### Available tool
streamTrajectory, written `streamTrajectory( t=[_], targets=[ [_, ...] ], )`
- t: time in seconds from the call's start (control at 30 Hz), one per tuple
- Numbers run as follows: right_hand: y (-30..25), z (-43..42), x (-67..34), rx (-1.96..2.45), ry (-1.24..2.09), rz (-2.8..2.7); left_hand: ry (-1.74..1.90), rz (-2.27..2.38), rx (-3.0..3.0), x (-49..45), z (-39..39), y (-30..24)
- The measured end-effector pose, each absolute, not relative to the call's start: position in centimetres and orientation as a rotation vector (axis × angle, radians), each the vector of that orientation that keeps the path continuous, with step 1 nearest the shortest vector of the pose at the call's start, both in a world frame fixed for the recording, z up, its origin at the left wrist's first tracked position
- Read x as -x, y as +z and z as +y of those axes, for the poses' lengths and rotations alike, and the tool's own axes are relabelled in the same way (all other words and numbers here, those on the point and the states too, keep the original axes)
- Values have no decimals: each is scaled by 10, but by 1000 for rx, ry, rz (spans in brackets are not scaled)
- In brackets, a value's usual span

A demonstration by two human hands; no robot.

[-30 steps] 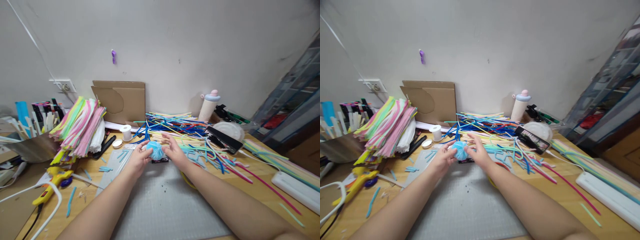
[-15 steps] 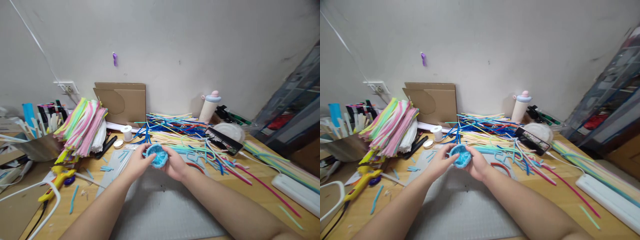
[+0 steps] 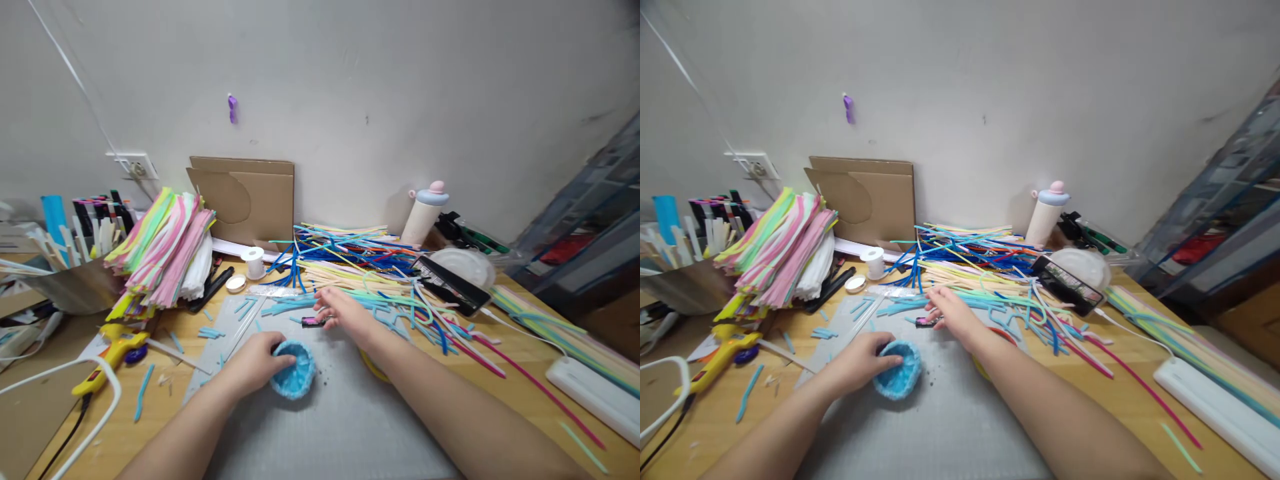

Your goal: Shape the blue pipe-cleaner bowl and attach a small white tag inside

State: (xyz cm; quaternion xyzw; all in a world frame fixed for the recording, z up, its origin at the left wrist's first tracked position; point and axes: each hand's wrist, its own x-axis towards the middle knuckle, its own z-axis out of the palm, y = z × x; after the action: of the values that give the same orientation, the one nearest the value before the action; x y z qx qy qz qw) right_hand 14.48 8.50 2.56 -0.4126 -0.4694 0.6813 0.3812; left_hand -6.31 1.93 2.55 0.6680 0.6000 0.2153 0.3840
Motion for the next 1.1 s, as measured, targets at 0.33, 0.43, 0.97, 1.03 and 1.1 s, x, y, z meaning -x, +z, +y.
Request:
streamTrajectory(
  t=[0.33,0.43,0.97,1.03,1.1],
  targets=[
    [16,98,-150,1127,1566,-1361,729,2089,-1736,121,43,41],
    [10,96,-145,1110,1546,-1432,728,2277,-1732,148,50,40],
    [-2,84,-136,1043,1313,-1696,227,2661,-2221,181,134,54],
    [-1,82,-136,1043,1293,-1733,191,2670,-2227,186,150,51],
    [0,82,-136,1048,1275,-1761,171,2658,-2231,191,161,48]
  ],
)
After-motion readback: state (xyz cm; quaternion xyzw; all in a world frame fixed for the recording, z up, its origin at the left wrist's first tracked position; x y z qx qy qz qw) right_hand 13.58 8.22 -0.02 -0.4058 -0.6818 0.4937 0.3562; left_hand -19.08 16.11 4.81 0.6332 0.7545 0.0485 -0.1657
